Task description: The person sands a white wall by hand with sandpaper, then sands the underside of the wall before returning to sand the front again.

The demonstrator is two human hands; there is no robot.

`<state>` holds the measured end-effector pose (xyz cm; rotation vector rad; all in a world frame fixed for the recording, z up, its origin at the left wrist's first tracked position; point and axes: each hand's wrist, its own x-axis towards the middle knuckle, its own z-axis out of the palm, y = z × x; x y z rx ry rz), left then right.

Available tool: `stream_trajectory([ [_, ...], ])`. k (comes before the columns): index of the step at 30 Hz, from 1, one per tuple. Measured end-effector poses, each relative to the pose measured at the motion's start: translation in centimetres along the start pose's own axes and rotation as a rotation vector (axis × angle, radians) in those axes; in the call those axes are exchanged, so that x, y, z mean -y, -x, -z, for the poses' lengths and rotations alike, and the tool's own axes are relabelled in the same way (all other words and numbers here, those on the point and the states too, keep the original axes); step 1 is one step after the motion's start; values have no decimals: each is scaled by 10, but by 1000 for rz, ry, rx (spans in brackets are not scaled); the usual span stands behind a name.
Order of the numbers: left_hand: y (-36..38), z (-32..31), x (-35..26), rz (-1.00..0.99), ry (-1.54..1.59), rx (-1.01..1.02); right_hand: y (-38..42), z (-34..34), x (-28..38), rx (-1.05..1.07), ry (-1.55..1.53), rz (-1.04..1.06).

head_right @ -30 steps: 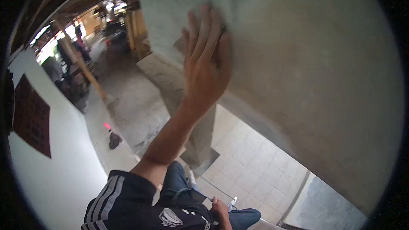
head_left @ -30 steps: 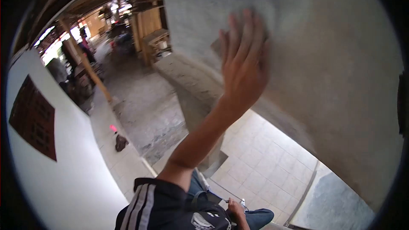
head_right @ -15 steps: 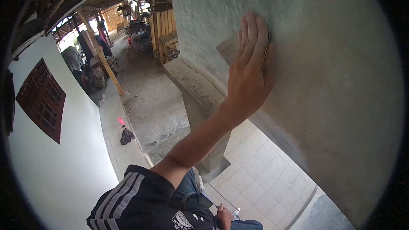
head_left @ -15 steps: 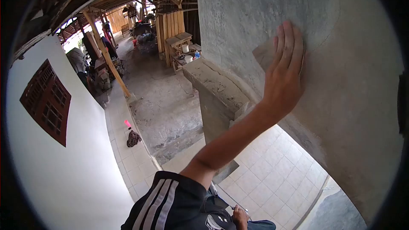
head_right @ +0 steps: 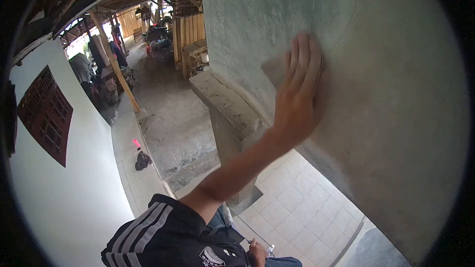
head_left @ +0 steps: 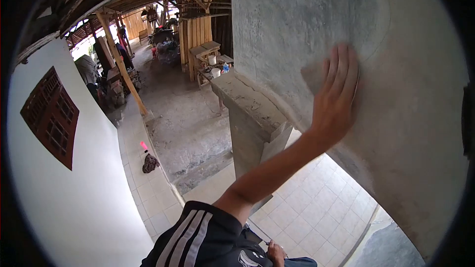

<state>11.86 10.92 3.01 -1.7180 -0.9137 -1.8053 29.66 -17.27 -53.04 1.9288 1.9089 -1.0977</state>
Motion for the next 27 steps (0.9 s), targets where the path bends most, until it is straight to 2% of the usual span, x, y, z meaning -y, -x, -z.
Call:
stream_trajectory([
  [1,30,1,-3,28,8,58,18,15,10,-57,70,151],
  [4,72,3,-6,29,18,140,60,64,47,-19,-104,89],
  [5,76,6,-4,23,17,158,43,36,29,-124,-37,222],
  [8,32,6,0,-12,-53,117,50,36,27,-97,4,223],
  [9,21,2,0,-14,-44,79,57,43,32,-102,-90,176],
  [11,5,-4,1,-31,-32,-13,48,29,25,-88,-25,155],
  [12,8,-3,-2,11,-41,25,40,28,24,-91,8,151],
  [13,18,-1,-5,48,-47,62,63,59,44,-76,-90,109],
  [16,72,3,-16,128,-11,167,40,36,26,-56,-173,112],
  [17,80,3,-15,95,-4,156,33,19,14,-180,-146,207],
  [19,89,3,-7,39,7,150,-5,-18,-9,-174,-81,259],
  [20,78,2,-4,19,8,132,-11,-26,-14,-152,7,276],
  [23,27,3,-2,13,13,92,28,3,2,-142,-13,277],
  [24,11,3,-2,22,27,69,39,-2,2,-375,-21,393],
  [27,21,1,-8,106,-8,80,52,29,23,-227,-119,259],
])
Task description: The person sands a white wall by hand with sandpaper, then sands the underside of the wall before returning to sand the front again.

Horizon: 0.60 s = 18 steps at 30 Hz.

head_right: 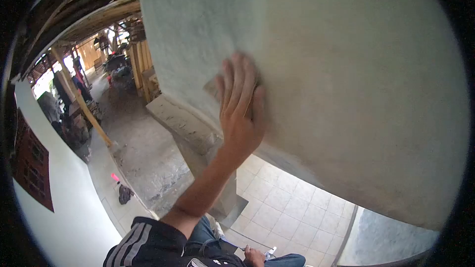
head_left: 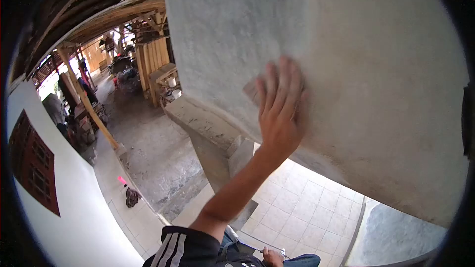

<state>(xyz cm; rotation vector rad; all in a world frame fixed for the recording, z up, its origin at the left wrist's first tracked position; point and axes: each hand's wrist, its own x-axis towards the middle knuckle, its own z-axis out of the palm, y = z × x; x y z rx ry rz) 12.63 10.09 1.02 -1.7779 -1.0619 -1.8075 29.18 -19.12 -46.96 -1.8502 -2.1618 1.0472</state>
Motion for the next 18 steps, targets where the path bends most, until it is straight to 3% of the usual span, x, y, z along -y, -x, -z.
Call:
stream_trajectory([
  [2,38,-5,-6,98,-93,58,-3,3,-1,24,-137,-61],
  [5,78,-12,5,54,-142,86,-30,-17,-17,116,-97,-166],
  [6,69,-10,6,22,-142,78,-36,-81,-74,-111,-28,127],
  [9,2,-2,7,-29,-171,58,-17,-25,-26,87,79,-19],
  [10,-17,3,4,-28,-188,35,-37,-46,-38,182,112,-278],
  [11,-16,4,3,1,-170,37,-23,-19,-20,214,237,-28],
  [13,-22,-3,3,29,-121,-5,-25,-21,-18,115,135,-33],
  [15,25,-8,8,71,-99,53,-23,-9,-10,58,74,-1],
  [16,50,-11,10,92,-86,77,-41,-13,-16,192,-228,-363],
  [17,61,-12,12,70,-122,91,-43,-50,-42,-28,-161,-192],
  [18,69,-9,16,47,-159,107,-41,-40,-31,-14,-172,-208],
])
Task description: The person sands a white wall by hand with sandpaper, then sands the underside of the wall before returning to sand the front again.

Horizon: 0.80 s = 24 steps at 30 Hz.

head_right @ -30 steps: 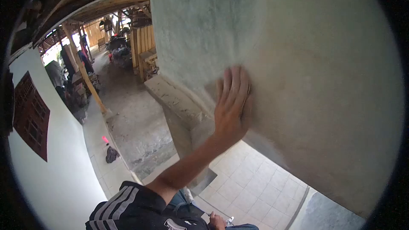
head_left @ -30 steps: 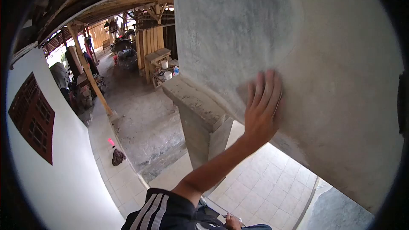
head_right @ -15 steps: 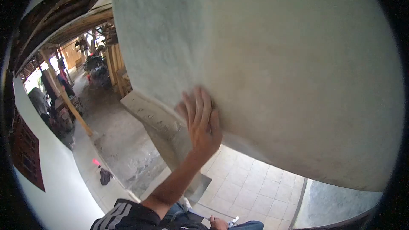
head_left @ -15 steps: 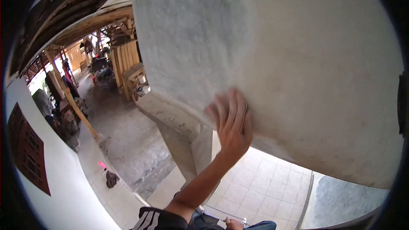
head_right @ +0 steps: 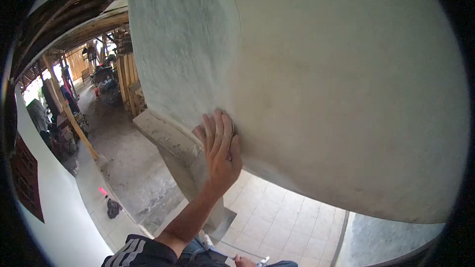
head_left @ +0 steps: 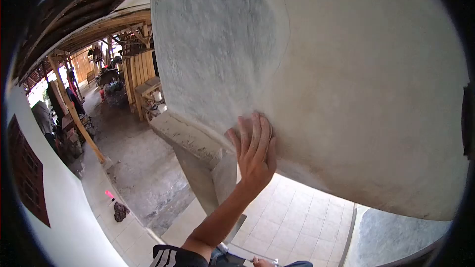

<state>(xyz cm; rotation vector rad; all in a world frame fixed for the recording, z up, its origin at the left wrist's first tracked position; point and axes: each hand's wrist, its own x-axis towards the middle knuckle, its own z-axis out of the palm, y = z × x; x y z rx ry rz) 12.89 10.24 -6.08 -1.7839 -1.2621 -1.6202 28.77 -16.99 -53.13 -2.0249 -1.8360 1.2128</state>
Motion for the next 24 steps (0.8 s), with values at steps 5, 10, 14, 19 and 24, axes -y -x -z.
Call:
stream_trajectory([
  [5,-81,15,4,-39,-3,-93,13,32,29,193,436,78],
  [10,-83,12,-13,21,84,-162,25,45,41,221,398,77],
  [14,-5,2,-4,36,-10,12,-3,6,3,145,254,5],
  [19,-66,12,0,-25,-67,-70,-9,-12,-21,165,329,-26],
  [24,-78,19,-19,28,49,-115,36,43,37,213,439,129],
])
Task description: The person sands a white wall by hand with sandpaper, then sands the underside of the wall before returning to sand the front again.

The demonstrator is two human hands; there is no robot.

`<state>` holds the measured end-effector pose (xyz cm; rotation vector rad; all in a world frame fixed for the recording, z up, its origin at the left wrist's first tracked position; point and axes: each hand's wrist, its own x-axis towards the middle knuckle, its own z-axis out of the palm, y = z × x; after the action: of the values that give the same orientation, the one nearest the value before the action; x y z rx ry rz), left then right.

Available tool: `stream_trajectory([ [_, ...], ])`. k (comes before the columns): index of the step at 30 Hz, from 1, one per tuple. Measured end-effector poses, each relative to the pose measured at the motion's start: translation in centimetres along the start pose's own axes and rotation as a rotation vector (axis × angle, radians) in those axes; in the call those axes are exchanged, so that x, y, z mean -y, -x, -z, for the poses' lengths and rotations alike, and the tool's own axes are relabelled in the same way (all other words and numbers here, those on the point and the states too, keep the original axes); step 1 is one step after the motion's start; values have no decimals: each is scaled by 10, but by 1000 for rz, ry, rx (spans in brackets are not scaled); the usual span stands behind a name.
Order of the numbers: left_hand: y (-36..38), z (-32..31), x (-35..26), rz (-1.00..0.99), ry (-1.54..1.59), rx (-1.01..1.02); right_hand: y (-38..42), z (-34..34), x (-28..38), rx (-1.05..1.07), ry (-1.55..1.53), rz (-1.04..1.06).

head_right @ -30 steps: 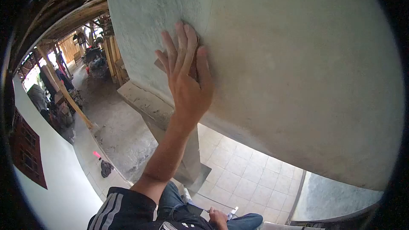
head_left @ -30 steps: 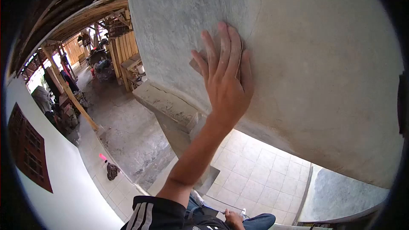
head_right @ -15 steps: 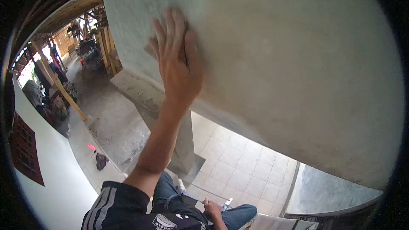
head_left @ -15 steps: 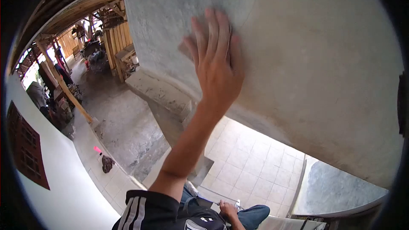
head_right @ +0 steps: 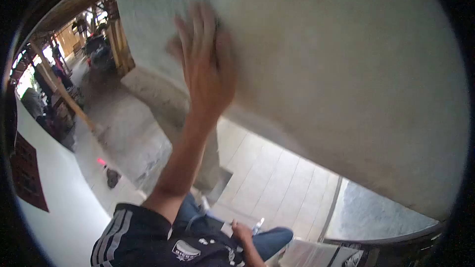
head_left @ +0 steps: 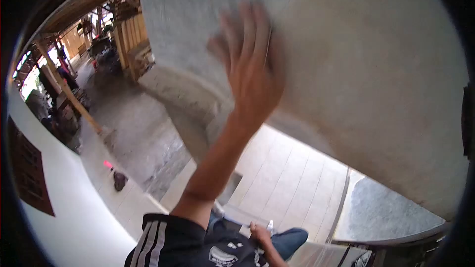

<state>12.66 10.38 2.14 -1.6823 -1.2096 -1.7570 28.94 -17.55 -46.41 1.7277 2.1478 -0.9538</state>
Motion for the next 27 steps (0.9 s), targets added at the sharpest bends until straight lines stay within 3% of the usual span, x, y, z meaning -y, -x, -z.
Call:
stream_trajectory([
  [3,71,-4,10,9,-33,91,-23,-26,-19,-45,-30,8],
  [5,57,-6,21,-51,-96,69,-23,-26,-15,-99,-376,-107],
  [7,2,2,20,-59,-108,-5,-17,-4,-4,12,-119,-92],
  [9,-14,6,18,-37,-95,-7,-22,-36,-20,32,-105,-120],
  [11,-20,2,10,-34,-33,-50,-3,-10,-7,73,-79,-100],
  [13,23,-4,13,-4,-24,-15,-1,17,9,37,-63,-94],
  [15,63,-13,22,12,48,-32,-24,3,-2,94,-207,-281],
  [19,18,-3,22,-40,-65,-46,-21,-25,-16,9,-24,-72],
  [20,-10,2,14,-48,-66,-76,-13,-16,-8,55,-99,-146],
  [21,-21,3,12,-58,-67,-106,-1,1,4,30,-14,-63],
  [23,-7,0,11,-39,-30,-87,-8,7,7,109,-171,-257],
  [27,64,-6,11,9,31,64,-9,1,2,13,-63,-94],
])
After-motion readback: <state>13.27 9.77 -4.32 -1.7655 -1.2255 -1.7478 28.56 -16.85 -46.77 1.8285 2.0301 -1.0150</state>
